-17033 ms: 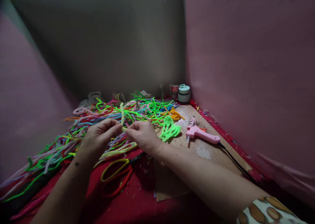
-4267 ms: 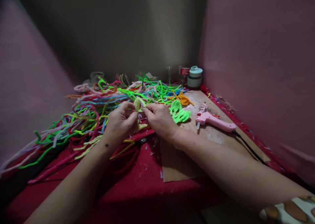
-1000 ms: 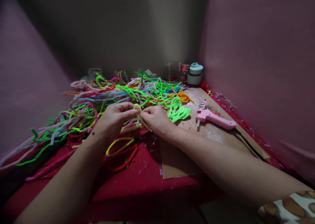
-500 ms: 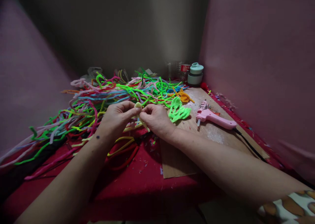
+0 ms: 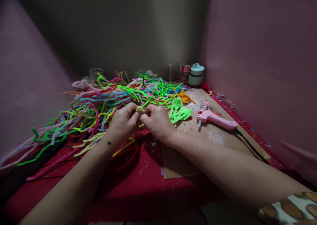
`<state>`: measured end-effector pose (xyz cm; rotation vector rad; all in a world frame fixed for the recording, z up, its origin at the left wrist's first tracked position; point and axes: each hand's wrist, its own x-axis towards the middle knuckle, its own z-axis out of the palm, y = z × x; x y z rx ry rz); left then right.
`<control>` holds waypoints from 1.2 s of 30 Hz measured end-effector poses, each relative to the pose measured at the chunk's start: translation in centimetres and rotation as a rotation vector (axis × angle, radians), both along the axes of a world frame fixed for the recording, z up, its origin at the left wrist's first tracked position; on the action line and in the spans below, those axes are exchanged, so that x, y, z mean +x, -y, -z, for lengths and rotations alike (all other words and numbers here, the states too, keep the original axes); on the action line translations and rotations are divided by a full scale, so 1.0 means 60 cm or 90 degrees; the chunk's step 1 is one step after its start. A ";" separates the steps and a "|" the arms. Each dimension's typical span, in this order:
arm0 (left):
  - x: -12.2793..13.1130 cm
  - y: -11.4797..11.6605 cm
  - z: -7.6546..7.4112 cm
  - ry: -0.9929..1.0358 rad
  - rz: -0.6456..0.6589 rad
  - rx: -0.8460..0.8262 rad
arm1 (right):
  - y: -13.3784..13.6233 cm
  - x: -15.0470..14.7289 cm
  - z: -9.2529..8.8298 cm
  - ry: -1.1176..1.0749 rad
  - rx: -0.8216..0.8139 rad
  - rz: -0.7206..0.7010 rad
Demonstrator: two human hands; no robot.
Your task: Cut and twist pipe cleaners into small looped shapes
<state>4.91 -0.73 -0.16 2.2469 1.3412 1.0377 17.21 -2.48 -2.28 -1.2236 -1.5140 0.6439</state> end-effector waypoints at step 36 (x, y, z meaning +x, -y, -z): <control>-0.023 -0.020 -0.009 0.391 0.169 -0.405 | -0.005 0.014 -0.004 -0.380 -0.270 -0.279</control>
